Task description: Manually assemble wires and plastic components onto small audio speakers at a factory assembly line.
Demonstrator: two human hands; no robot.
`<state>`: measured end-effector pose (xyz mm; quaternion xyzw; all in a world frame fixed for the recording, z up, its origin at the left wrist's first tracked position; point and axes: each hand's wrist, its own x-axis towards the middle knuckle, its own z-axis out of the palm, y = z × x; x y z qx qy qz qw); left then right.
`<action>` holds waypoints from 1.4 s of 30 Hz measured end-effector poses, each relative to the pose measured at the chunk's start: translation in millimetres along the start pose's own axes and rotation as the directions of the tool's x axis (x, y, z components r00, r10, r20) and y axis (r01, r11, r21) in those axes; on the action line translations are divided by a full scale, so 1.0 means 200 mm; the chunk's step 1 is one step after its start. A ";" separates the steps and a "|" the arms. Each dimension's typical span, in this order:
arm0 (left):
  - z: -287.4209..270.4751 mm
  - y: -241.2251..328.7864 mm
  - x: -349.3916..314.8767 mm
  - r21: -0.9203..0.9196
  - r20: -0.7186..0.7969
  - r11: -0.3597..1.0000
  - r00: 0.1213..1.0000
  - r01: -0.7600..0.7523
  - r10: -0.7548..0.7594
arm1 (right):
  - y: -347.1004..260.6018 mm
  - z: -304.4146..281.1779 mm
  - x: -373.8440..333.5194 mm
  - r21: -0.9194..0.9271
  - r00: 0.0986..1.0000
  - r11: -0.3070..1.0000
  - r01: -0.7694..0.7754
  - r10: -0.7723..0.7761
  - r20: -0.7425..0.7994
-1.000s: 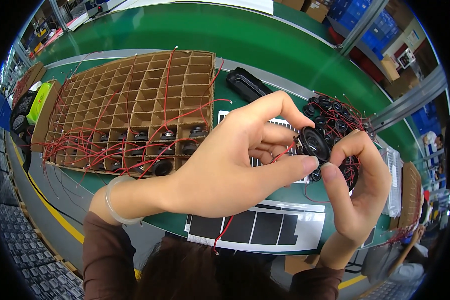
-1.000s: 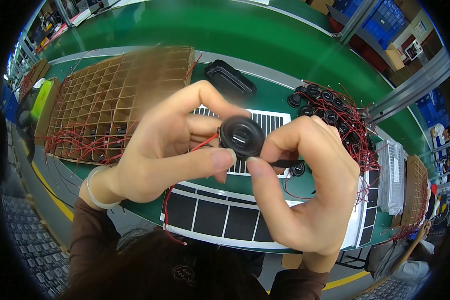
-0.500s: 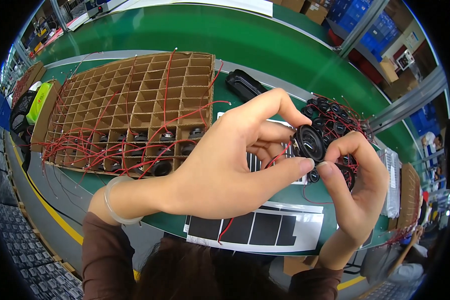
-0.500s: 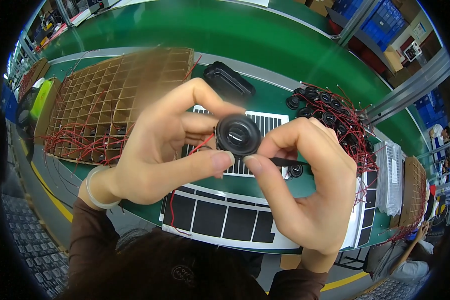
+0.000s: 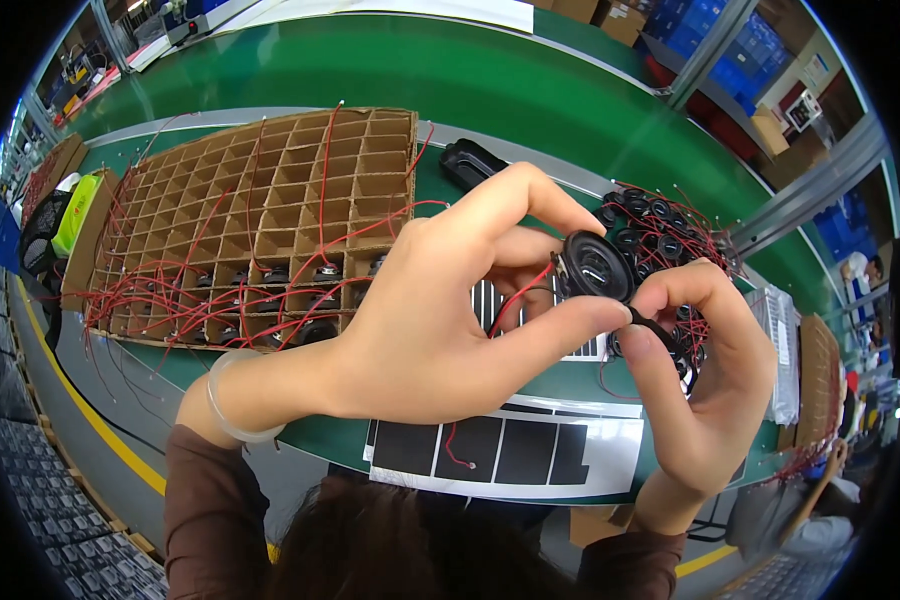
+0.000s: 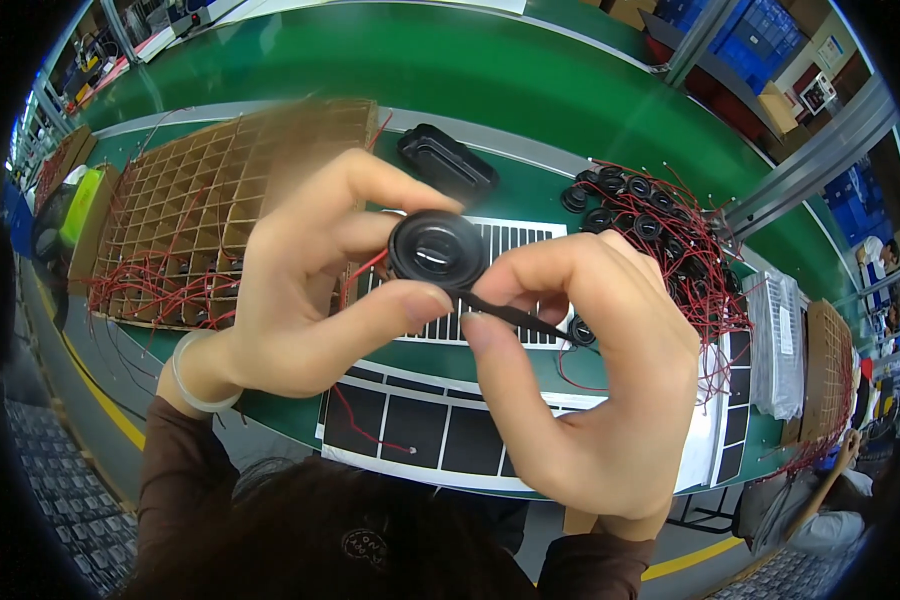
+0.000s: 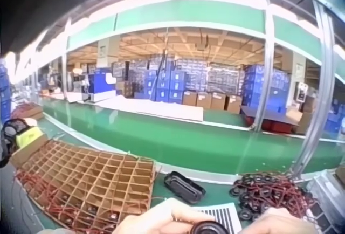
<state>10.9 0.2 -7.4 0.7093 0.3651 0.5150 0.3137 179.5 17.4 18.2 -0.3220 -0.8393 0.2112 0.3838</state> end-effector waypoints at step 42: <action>0.04 -0.02 0.01 -0.554 0.083 0.786 0.958 0.275 -0.276 | 0.02 0.02 0.01 -0.059 0.985 0.994 0.095 -0.102 -0.137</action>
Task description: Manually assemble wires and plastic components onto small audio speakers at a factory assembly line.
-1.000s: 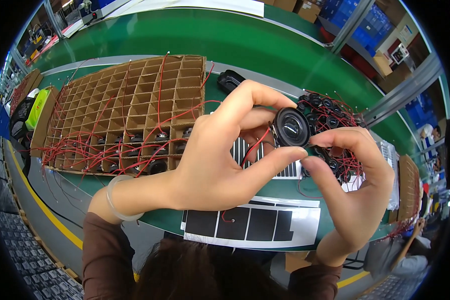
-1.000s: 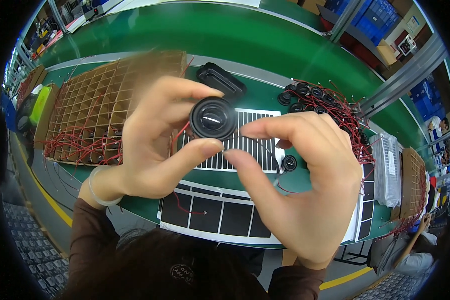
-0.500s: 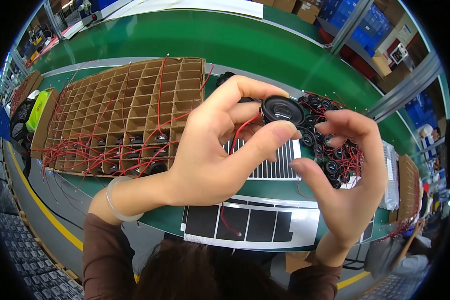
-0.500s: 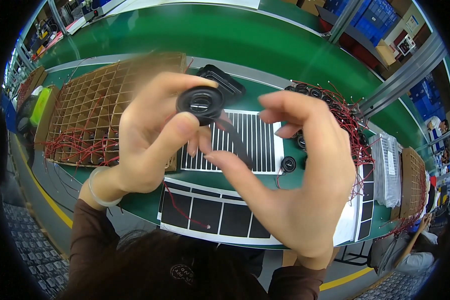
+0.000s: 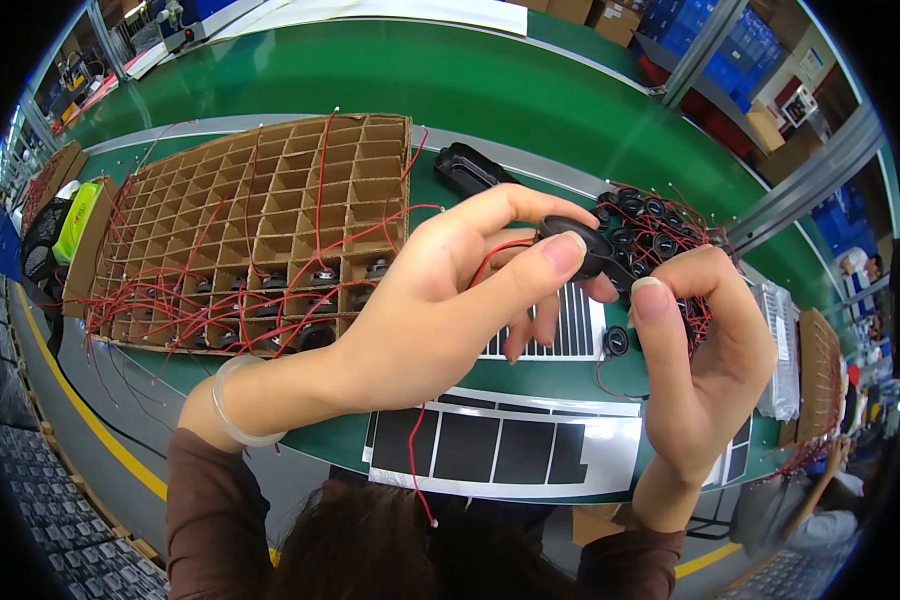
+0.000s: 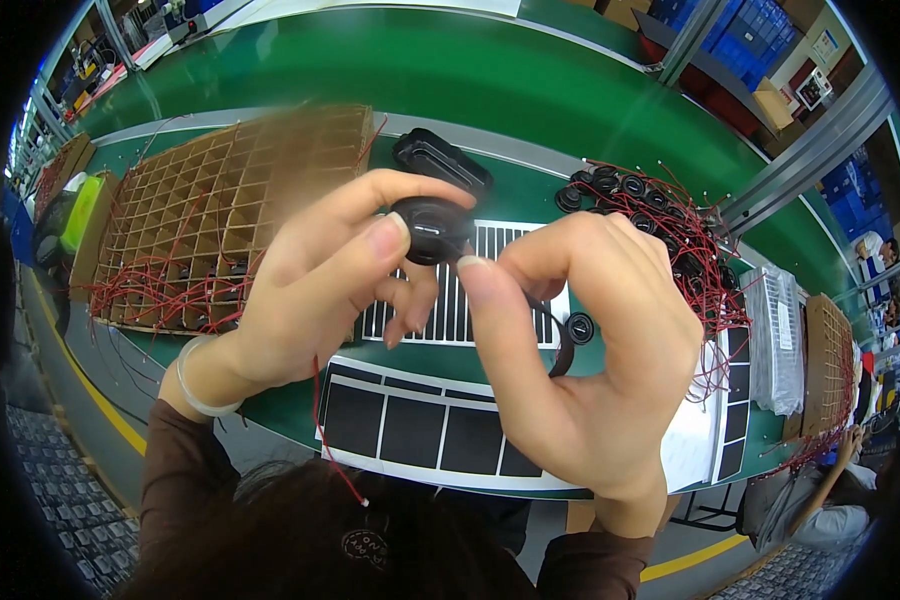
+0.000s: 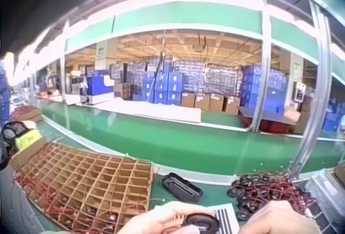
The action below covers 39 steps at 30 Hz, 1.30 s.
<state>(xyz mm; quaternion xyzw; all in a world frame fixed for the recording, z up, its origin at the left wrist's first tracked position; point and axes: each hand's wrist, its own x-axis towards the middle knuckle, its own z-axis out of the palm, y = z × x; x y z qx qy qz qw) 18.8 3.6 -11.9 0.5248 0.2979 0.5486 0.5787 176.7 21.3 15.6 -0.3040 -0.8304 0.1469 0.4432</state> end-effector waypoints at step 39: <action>-0.02 0.02 0.00 -0.057 0.156 0.998 0.988 -0.004 0.012 | 0.04 -0.06 0.04 0.207 0.987 0.976 -0.063 0.030 0.159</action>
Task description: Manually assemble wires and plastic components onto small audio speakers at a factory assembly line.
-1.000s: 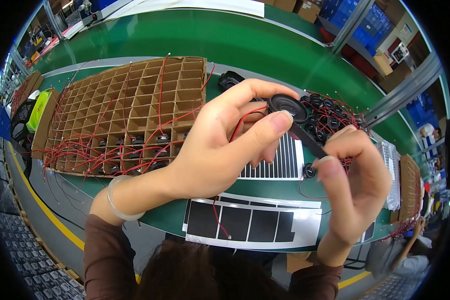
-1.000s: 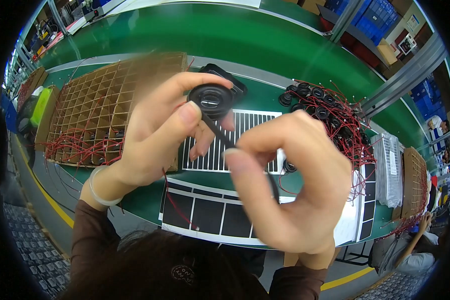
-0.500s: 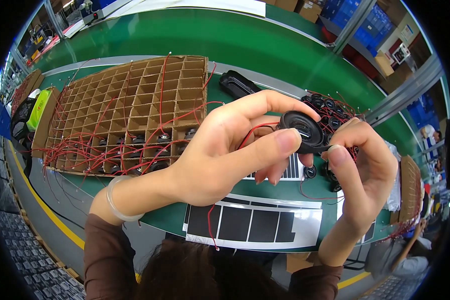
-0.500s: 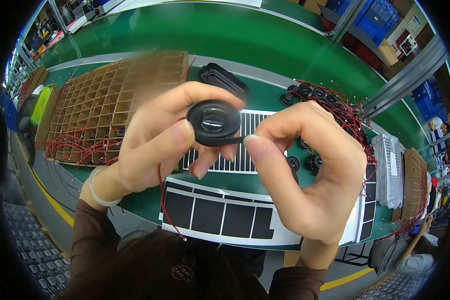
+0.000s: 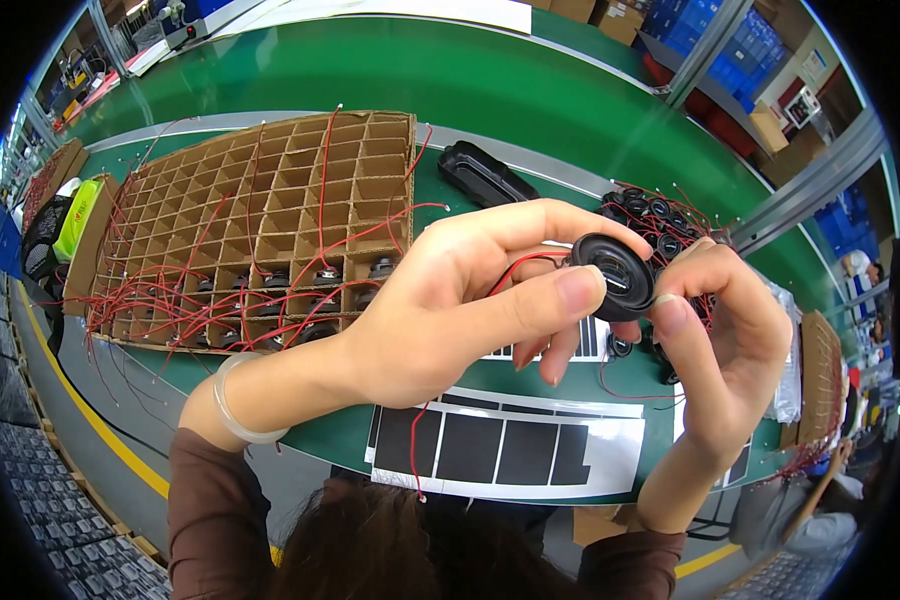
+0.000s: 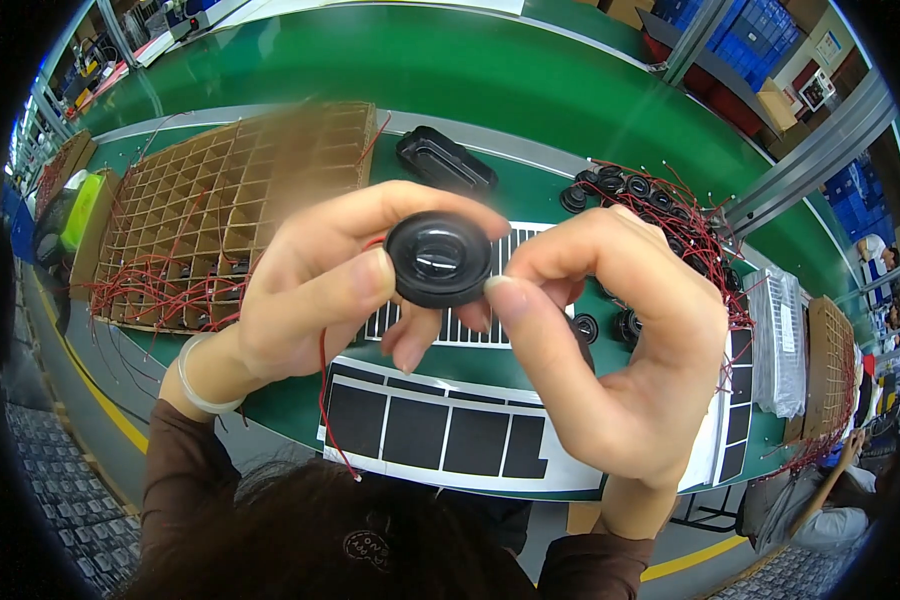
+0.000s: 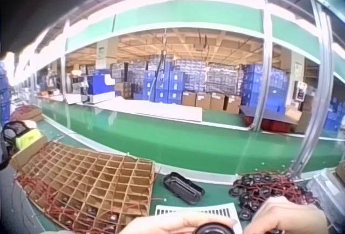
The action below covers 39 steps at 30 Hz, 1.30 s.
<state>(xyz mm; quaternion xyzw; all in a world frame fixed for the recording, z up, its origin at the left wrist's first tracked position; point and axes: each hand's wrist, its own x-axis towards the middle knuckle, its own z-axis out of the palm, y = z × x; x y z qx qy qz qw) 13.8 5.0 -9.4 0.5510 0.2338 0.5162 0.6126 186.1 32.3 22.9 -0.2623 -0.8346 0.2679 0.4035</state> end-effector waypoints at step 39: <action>-0.02 -0.03 -0.01 0.402 -0.055 0.842 0.908 -0.360 0.415 | -0.02 0.09 -0.02 -0.603 0.967 0.795 0.059 -0.196 -0.163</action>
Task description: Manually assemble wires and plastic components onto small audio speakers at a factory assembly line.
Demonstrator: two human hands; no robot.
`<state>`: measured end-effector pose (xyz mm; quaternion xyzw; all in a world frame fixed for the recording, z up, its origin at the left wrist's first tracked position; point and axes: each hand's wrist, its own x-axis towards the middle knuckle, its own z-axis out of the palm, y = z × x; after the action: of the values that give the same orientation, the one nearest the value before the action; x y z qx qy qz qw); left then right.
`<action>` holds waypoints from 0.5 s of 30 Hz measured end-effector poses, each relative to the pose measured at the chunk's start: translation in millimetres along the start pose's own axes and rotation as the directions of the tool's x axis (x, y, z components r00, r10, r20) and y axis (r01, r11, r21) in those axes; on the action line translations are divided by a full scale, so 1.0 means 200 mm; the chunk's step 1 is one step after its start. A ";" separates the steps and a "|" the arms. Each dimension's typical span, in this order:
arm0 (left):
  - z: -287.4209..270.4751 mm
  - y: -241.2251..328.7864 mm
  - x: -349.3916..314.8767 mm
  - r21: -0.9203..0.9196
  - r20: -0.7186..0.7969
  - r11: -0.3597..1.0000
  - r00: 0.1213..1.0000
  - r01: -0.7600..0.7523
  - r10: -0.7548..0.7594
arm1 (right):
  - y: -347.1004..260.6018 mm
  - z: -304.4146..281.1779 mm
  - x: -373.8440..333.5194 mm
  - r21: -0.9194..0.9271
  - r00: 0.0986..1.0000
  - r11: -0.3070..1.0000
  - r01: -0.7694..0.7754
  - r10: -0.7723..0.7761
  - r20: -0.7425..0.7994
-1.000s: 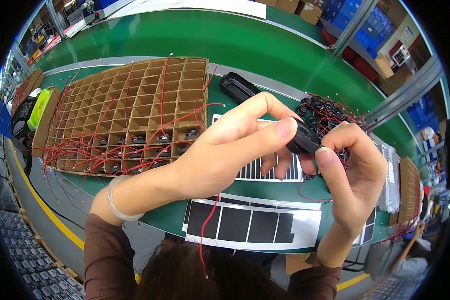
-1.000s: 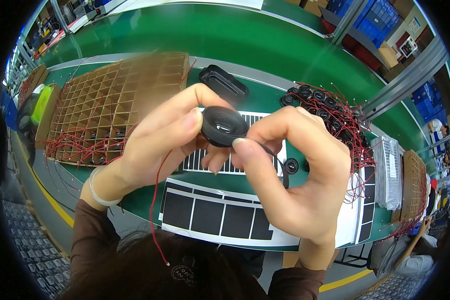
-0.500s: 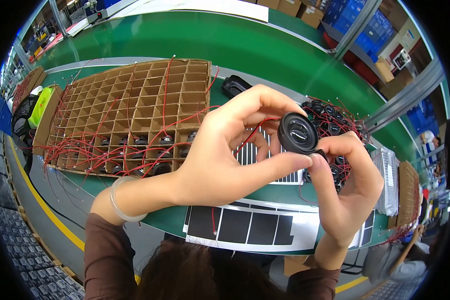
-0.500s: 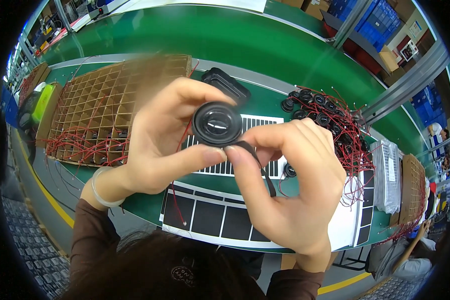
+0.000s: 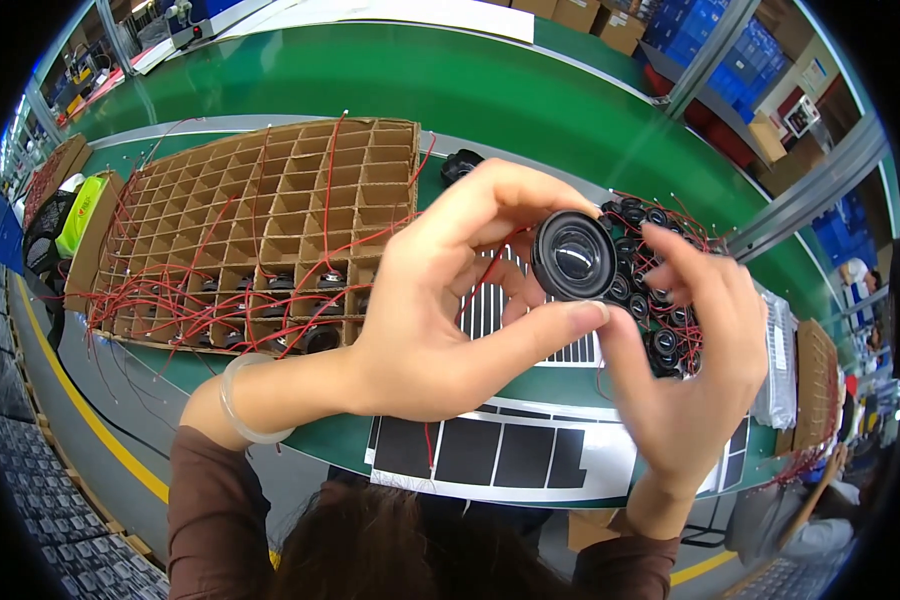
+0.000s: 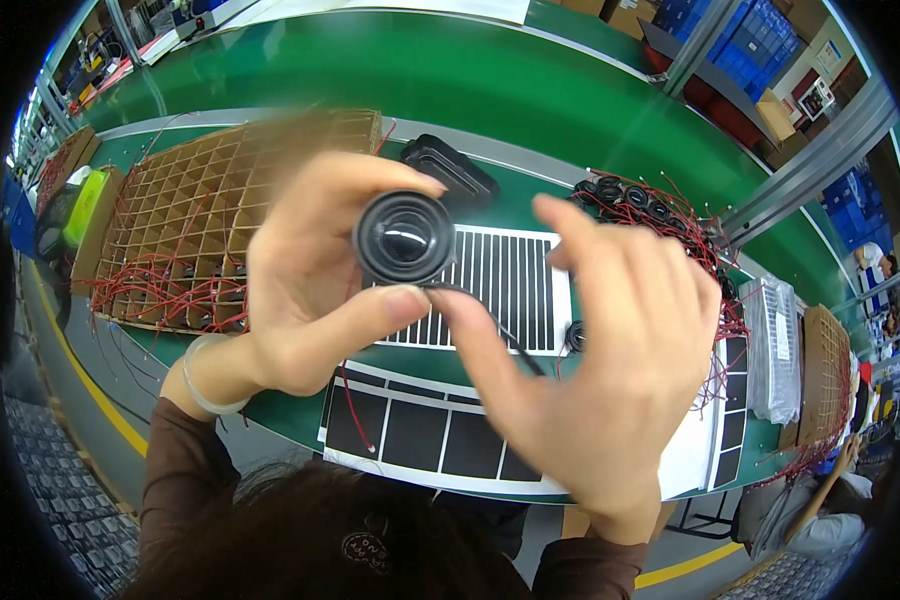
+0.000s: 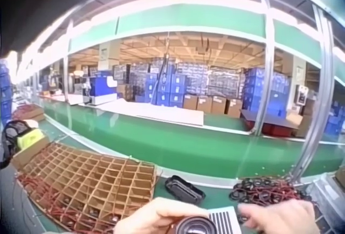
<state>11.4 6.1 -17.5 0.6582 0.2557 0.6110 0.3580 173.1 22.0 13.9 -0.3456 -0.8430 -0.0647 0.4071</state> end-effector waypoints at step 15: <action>0.02 0.05 0.04 -0.167 -0.150 0.975 0.974 0.144 -0.169 | -0.02 -0.05 0.00 0.490 0.965 0.837 -0.246 0.163 0.206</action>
<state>15.7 4.5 -4.2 0.5537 0.2870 0.6506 0.4333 176.6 14.3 20.3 -0.3174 -0.8172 0.2322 0.4214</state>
